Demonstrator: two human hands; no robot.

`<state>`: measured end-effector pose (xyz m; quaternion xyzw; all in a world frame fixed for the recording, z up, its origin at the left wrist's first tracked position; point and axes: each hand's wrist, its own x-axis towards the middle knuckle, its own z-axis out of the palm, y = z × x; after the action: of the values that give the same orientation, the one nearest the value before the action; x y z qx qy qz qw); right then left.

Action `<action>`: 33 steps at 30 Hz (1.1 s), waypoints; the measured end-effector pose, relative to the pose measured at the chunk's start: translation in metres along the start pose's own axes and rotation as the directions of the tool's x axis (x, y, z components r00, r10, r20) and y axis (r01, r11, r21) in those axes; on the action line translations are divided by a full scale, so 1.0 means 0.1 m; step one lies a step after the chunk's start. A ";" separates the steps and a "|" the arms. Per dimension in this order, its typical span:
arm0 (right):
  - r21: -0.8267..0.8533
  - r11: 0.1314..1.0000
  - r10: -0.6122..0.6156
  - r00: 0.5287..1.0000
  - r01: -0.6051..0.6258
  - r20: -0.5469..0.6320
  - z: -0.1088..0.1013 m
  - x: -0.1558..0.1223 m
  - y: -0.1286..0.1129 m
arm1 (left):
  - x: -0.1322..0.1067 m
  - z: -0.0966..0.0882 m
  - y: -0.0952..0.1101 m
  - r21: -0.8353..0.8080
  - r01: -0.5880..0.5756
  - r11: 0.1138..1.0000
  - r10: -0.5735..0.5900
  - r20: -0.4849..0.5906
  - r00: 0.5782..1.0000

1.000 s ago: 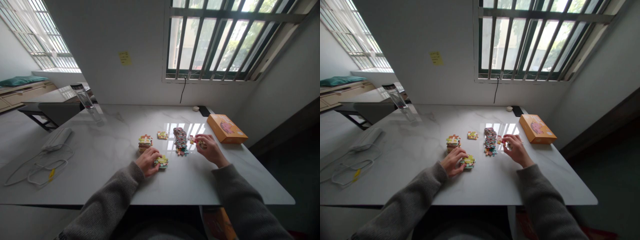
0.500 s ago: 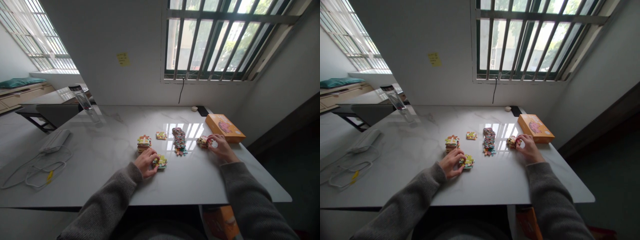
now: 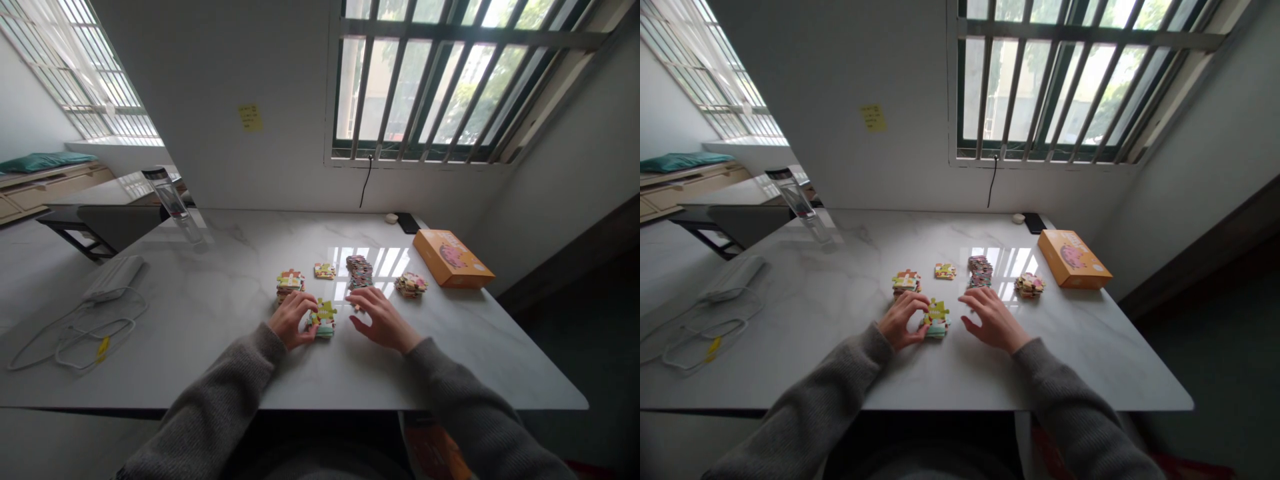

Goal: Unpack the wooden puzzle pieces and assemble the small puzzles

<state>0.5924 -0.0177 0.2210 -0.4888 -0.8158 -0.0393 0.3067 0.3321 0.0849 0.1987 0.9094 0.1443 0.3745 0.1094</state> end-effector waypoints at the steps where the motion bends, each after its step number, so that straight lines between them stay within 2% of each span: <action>1: 0.024 1.000 -0.013 1.000 0.013 0.017 0.05 0.03 -0.08 | 0.00 0.00 0.00 0.007 -0.011 1.000 0.011 -0.016 1.000; 6: 0.107 0.993 -0.063 0.996 0.056 0.066 0.17 0.14 -0.26 | 0.03 -0.01 0.04 -0.007 -0.065 0.998 0.064 -0.056 0.996; 10: 0.136 0.989 -0.066 0.997 0.062 0.028 0.21 0.17 -0.25 | 0.04 -0.01 0.08 -0.009 -0.078 0.997 0.077 -0.048 0.996; 17: 0.140 0.989 -0.047 0.998 0.043 0.028 0.22 0.15 -0.23 | 0.02 0.01 0.07 -0.009 -0.074 0.997 0.074 -0.015 0.997; 19: 0.128 0.992 -0.014 1.000 0.015 -0.010 0.16 0.13 -0.13 | 0.00 0.02 0.05 -0.010 -0.058 0.998 0.058 0.007 0.998; 22: 0.057 0.995 0.092 0.988 -0.085 -0.122 -0.03 0.04 0.16 | -0.03 0.05 0.02 0.009 -0.038 0.999 0.037 0.061 0.997; 24: -0.021 0.984 0.172 0.967 -0.179 -0.189 -0.18 -0.06 0.41 | -0.05 0.07 0.01 0.018 -0.034 0.999 0.032 0.112 0.993; 28: -0.121 0.911 0.345 0.890 -0.393 -0.298 -0.43 -0.31 0.85 | -0.06 0.07 0.00 0.010 -0.001 1.000 -0.001 0.200 0.980; 33: -0.155 0.841 0.452 0.830 -0.519 -0.326 -0.59 -0.55 1.14 | -0.05 0.04 0.02 -0.014 0.043 0.999 -0.038 0.260 0.965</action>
<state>0.7316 -0.0228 0.2123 -0.7035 -0.6018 -0.1246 0.3568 0.3323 0.0806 0.1931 0.9463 0.1435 0.2515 0.1437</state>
